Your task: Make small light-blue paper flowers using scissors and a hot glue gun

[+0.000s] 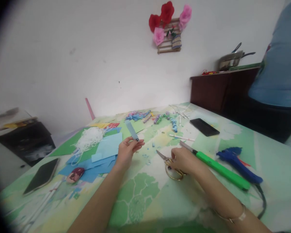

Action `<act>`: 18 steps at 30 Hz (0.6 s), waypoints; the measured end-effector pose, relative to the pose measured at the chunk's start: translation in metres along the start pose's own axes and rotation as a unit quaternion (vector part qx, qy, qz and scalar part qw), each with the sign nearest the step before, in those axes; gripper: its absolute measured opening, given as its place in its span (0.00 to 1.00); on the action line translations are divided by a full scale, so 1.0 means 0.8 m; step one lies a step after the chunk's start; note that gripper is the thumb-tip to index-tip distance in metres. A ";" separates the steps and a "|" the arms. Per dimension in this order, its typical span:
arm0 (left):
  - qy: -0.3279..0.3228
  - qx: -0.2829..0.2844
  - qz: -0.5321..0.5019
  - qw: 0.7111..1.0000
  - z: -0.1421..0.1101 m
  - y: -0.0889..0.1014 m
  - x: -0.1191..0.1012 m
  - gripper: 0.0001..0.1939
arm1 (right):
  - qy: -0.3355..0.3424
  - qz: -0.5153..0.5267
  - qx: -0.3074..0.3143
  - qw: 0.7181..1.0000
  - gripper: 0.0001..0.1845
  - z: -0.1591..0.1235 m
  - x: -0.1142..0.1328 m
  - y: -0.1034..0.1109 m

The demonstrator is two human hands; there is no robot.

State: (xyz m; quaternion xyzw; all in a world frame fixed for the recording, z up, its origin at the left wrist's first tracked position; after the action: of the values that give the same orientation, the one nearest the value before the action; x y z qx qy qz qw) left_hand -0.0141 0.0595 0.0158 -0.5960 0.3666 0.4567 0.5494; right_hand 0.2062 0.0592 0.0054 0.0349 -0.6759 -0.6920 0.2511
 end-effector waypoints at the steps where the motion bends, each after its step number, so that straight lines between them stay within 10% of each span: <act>1: 0.004 0.003 0.002 1.000 -0.001 0.000 -0.001 0.11 | -0.001 -0.007 0.023 1.000 0.10 -0.002 -0.001 -0.001; 9: 0.018 0.004 0.028 0.999 -0.005 -0.002 -0.007 0.12 | -0.001 -0.050 0.054 0.997 0.21 0.000 0.016 0.001; 14: 0.018 0.015 0.022 0.999 -0.004 -0.001 -0.009 0.11 | -0.025 0.209 0.120 0.970 0.29 -0.003 -0.006 0.008; 18: 0.021 0.017 -0.003 1.000 -0.002 0.000 -0.003 0.12 | 0.006 0.311 0.058 0.948 0.25 -0.003 -0.001 0.020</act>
State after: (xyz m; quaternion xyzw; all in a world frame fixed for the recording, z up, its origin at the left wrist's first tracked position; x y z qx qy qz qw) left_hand -0.0145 0.0576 0.0184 -0.5974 0.3842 0.4361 0.5526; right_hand 0.2127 0.0579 0.0206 -0.1585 -0.6906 -0.5386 0.4558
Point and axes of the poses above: each hand's wrist, its own z-axis towards the middle knuckle, its own y-axis out of the back of the hand, x = y × z, the point moved 2 cm from there along z, towards the middle knuckle, and after that the axes turned 6 degrees about y, right-handed, at the moved point
